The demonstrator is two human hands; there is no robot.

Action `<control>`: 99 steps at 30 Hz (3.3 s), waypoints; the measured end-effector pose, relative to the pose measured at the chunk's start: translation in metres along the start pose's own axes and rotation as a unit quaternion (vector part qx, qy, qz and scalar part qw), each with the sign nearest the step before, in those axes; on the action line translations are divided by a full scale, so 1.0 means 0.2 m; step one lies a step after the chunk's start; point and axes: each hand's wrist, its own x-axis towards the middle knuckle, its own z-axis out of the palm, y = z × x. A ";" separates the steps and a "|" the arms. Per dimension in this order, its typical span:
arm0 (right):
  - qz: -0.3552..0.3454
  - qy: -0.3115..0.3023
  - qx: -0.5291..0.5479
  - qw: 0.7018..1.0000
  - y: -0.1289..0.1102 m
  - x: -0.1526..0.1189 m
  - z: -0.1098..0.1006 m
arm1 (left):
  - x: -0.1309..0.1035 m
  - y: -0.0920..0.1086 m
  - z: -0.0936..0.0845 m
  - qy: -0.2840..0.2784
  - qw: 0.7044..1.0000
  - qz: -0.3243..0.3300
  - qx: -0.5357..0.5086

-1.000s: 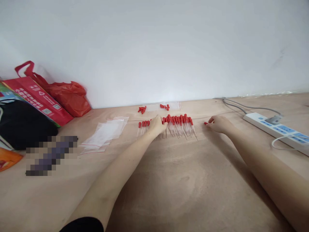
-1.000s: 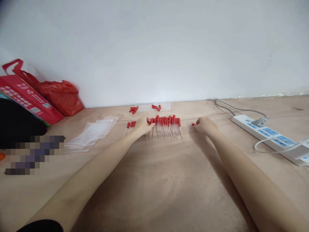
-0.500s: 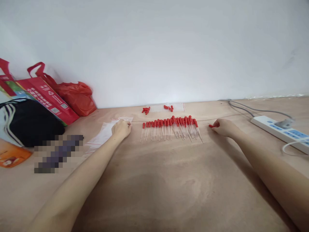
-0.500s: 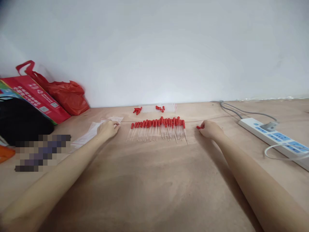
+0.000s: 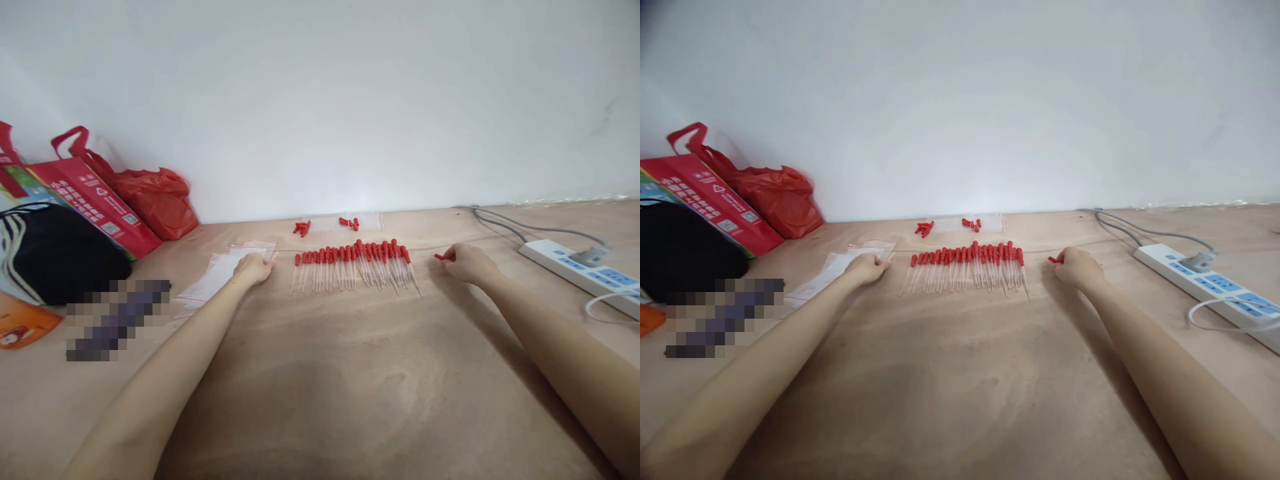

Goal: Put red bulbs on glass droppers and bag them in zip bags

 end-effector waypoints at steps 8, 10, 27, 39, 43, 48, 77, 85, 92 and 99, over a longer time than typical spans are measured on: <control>-0.177 0.002 0.492 0.852 -0.35 -0.20 -0.04 | -0.32 0.23 -0.04 0.139 0.920 0.321 -0.177; -0.211 -0.029 0.543 0.813 -0.44 -0.27 0.00 | -0.42 0.29 0.00 0.178 0.877 0.406 -0.184; -0.355 0.002 0.406 0.842 -0.57 -0.55 0.17 | -0.55 0.31 0.18 0.167 0.820 0.514 -0.189; -0.390 -0.013 0.408 0.825 -0.57 -0.56 0.15 | -0.53 0.30 0.20 0.155 0.807 0.542 -0.174; -0.395 -0.010 0.416 0.819 -0.58 -0.57 0.16 | -0.53 0.30 0.21 0.170 0.798 0.546 -0.189; -0.417 0.012 0.415 0.809 -0.58 -0.57 0.15 | -0.54 0.30 0.20 0.165 0.786 0.563 -0.192; -0.535 0.078 0.204 0.816 -0.56 -0.59 0.15 | -0.62 0.31 0.19 0.237 0.757 0.603 -0.083; -0.525 0.069 0.213 0.821 -0.57 -0.59 0.16 | -0.61 0.31 0.19 0.225 0.765 0.598 -0.078; -0.464 0.078 0.254 0.845 -0.56 -0.57 0.17 | -0.57 0.32 0.11 0.179 0.803 0.565 -0.056; -0.415 0.089 0.242 0.873 -0.55 -0.55 0.18 | -0.32 0.22 0.04 0.095 0.933 0.266 -0.224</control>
